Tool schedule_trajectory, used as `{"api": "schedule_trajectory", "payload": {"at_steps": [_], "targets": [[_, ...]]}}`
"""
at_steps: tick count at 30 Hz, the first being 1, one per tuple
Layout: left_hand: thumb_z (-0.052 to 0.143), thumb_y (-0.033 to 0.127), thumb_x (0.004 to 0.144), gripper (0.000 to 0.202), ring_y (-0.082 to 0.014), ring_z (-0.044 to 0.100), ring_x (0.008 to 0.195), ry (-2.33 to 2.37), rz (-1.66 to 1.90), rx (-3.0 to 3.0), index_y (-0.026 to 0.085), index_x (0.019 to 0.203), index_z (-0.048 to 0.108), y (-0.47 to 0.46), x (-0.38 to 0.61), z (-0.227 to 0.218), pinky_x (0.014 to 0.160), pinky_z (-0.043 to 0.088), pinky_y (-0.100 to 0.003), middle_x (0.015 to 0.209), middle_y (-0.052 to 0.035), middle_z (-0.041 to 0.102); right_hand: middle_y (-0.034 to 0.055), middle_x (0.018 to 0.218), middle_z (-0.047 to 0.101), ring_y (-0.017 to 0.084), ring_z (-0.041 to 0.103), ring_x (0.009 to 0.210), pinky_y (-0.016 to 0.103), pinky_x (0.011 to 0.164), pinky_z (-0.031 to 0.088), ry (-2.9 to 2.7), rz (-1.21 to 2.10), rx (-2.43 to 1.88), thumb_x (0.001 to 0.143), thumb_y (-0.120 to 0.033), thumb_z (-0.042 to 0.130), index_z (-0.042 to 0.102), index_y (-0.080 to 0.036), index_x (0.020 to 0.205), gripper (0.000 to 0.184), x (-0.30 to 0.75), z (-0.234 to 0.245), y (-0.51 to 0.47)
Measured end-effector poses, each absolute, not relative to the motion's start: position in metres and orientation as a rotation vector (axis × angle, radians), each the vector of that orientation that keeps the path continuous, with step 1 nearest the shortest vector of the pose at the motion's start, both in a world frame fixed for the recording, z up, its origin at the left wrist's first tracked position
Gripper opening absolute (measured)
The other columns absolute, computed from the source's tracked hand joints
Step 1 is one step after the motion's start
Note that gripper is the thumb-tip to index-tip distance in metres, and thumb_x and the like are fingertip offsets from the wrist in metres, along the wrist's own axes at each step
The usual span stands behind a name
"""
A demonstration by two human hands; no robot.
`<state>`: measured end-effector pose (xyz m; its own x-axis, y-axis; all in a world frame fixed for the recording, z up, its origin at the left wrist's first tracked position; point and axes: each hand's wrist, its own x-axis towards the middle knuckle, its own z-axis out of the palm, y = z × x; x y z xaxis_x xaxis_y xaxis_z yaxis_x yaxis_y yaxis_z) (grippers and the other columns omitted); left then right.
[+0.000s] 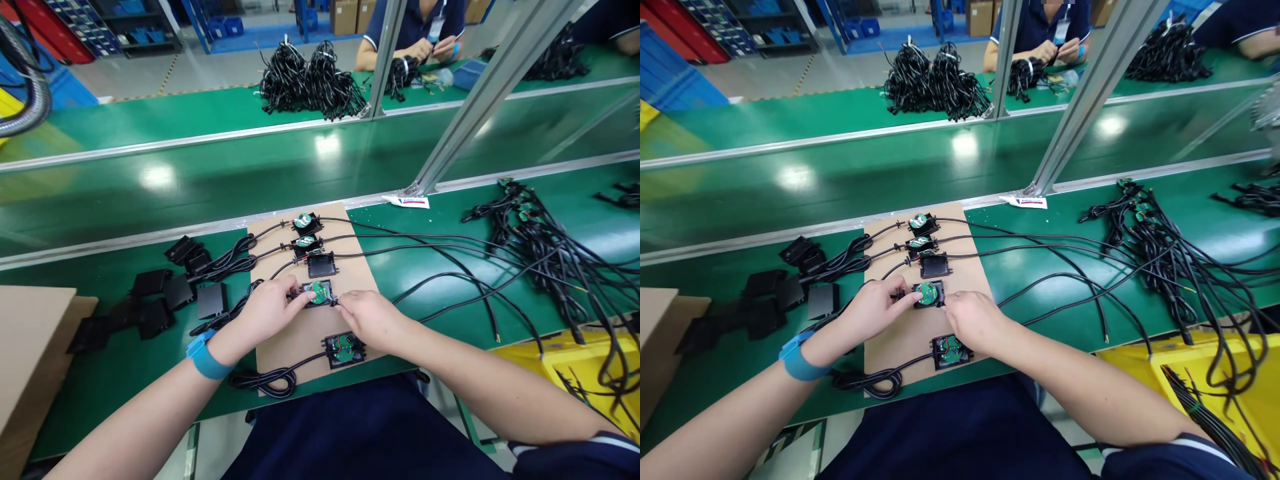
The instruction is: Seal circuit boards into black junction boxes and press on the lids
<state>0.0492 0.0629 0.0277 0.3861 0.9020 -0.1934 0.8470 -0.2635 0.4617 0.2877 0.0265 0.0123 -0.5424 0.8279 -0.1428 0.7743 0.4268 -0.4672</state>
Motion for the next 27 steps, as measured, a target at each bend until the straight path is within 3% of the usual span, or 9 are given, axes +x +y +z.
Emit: {"api": "schedule_trajectory", "payload": {"at_steps": [3, 13, 22, 27], "targets": [[0.055, 0.051, 0.095, 0.035, -0.0183, 0.06, 0.061, 1.578, 0.133, 2.14, 0.02, 0.079, 0.057, 0.064, 0.055, 0.024, 0.058, 0.035, -0.028, 0.068, -0.0019, 0.065, 0.0092, 0.091, 0.072, 0.02, 0.067, 0.084, 0.03, 0.079, 0.046, -2.594, 0.731, -1.503, 0.102, -0.022, 0.047, 0.065, -0.015, 0.091, 0.023, 0.283, 0.017, 0.029], [0.067, 0.04, 0.089, 0.025, -0.0251, 0.066, 0.078, 1.688, 0.132, 2.141, 0.017, 0.098, 0.06, 0.065, 0.065, 0.001, 0.067, 0.045, -0.032, 0.084, -0.0072, 0.07, 0.0106, 0.09, 0.074, 0.024, 0.07, 0.084, 0.031, 0.075, 0.047, -2.726, 0.756, -1.498, 0.098, -0.018, 0.047, 0.068, -0.015, 0.089, 0.022, 0.276, 0.024, 0.04], [0.07, 0.029, 0.088, 0.014, -0.0244, 0.065, 0.079, 1.641, 0.154, 2.183, 0.018, 0.088, 0.06, 0.064, 0.071, 0.0, 0.07, 0.047, -0.033, 0.084, -0.0075, 0.069, 0.0113, 0.081, 0.072, 0.024, 0.069, 0.078, 0.032, 0.071, 0.046, -2.787, 0.732, -1.523, 0.094, -0.019, 0.051, 0.068, -0.016, 0.079, 0.024, 0.269, 0.033, 0.052], [0.071, 0.022, 0.085, 0.013, -0.0238, 0.064, 0.077, 1.633, 0.198, 2.145, 0.019, 0.092, 0.061, 0.065, 0.072, -0.002, 0.069, 0.046, -0.033, 0.082, -0.0058, 0.068, 0.0117, 0.092, 0.072, 0.023, 0.067, 0.085, 0.032, 0.077, 0.048, -2.681, 0.654, -1.504, 0.095, -0.016, 0.051, 0.068, -0.014, 0.092, 0.018, 0.274, 0.024, 0.06]]}}
